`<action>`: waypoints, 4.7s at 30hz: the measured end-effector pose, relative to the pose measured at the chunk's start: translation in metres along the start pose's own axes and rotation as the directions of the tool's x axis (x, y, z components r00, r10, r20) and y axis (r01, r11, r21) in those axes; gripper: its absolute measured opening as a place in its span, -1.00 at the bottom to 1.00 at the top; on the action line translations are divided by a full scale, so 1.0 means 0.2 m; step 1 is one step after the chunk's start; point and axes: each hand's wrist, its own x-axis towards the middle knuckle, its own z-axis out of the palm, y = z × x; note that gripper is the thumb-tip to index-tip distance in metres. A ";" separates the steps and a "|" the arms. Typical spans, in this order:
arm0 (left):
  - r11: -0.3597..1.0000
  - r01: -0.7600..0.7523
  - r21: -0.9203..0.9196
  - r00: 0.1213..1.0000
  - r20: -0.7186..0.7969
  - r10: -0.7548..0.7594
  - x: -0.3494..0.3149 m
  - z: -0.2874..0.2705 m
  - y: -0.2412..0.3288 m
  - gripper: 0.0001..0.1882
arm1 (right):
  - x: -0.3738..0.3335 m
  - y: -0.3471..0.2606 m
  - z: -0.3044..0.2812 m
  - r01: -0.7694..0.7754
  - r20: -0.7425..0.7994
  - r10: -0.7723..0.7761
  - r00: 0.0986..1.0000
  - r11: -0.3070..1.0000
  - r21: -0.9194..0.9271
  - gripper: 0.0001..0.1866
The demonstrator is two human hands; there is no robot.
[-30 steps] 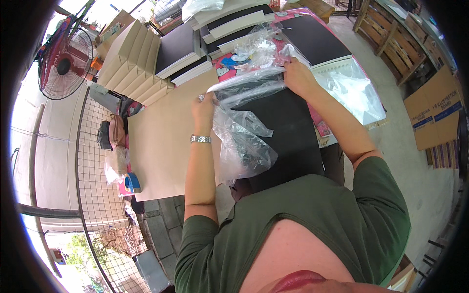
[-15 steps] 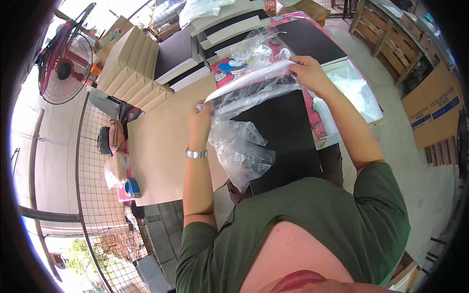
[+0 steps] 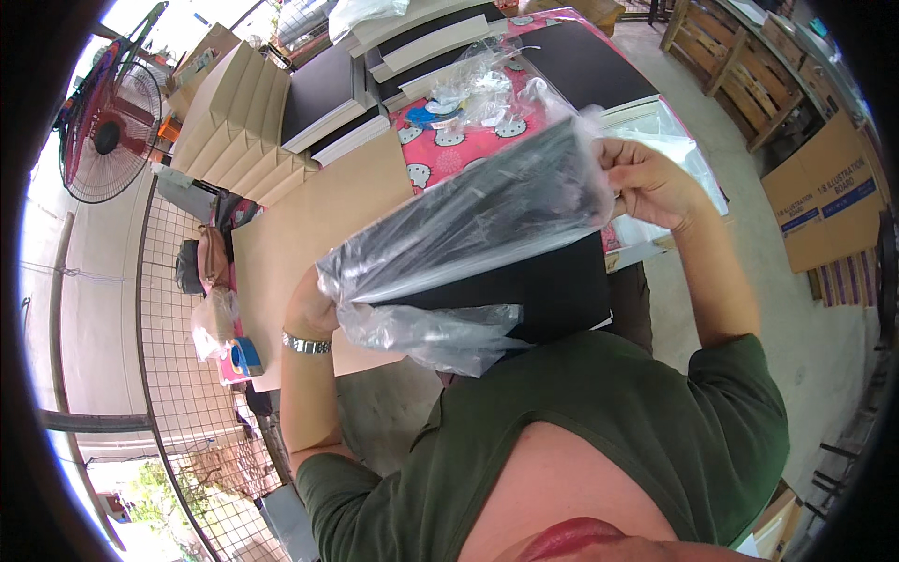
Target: The person wraps several square items in brown paper using tape, then places them into plastic bags.
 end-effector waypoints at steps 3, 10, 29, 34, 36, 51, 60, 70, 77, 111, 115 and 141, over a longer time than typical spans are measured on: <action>0.983 0.171 -0.064 0.967 0.200 -0.155 0.23 -0.53 -0.14 -0.70 | 0.03 0.14 -0.07 -0.037 -0.029 0.039 0.999 0.996 0.077 -0.76; 0.928 0.347 -0.132 0.926 -0.110 -0.362 0.38 -0.53 -0.74 -0.78 | 0.12 0.66 -0.54 -0.127 -0.380 0.176 0.908 0.980 0.150 -0.80; 0.808 0.451 -0.380 0.824 -0.172 -0.541 -0.30 -0.44 -0.99 -0.70 | -0.22 0.83 -0.19 -0.486 -0.479 0.434 0.763 0.874 0.018 -0.68; 0.783 0.551 -0.289 0.773 -0.177 -0.609 -0.54 -0.51 -1.19 -0.70 | -0.43 0.90 -0.17 -0.528 -0.509 0.466 0.724 0.849 0.026 -0.63; 0.751 0.660 0.020 0.737 -0.211 -0.643 -0.57 -0.57 -1.19 -0.69 | -0.45 0.90 -0.25 -0.541 -0.445 0.425 0.788 0.823 -0.173 -0.60; 0.737 0.501 0.454 0.865 -0.283 -0.414 -0.15 -0.31 -1.02 -0.69 | -0.35 1.05 -0.32 -0.484 -0.448 0.183 0.875 0.346 -0.804 -0.63; 0.969 0.211 0.127 0.935 -0.316 -0.162 -0.47 -0.57 -1.34 -0.78 | -0.02 0.87 0.03 -0.077 -0.094 -0.103 0.990 0.161 -0.984 -0.73; 0.993 0.104 -0.057 0.571 -0.814 -0.106 -0.30 -0.99 -1.13 -0.68 | 0.28 1.10 0.12 0.177 0.173 -0.036 0.984 0.190 -0.966 -0.90; 0.854 0.403 0.329 0.516 -0.852 0.084 -0.20 -1.10 -1.16 -0.32 | 0.18 0.96 -0.02 0.017 0.012 -0.026 1.000 0.189 -0.982 -0.87; 0.966 -0.048 0.253 0.994 -0.084 0.071 0.17 0.23 -0.87 -0.74 | 0.42 0.57 0.12 0.002 -0.245 -0.120 0.962 0.900 -0.436 -0.89; 0.998 -0.058 -0.024 0.998 0.014 0.058 0.12 0.07 -1.02 -0.88 | 0.33 0.63 0.14 -0.302 -0.187 0.240 0.953 0.818 -0.489 -0.88; 0.811 -0.387 0.439 0.829 -0.220 0.514 0.13 0.22 -0.64 -0.90 | 0.24 0.53 0.32 0.199 0.311 0.091 0.946 0.594 -0.779 -0.58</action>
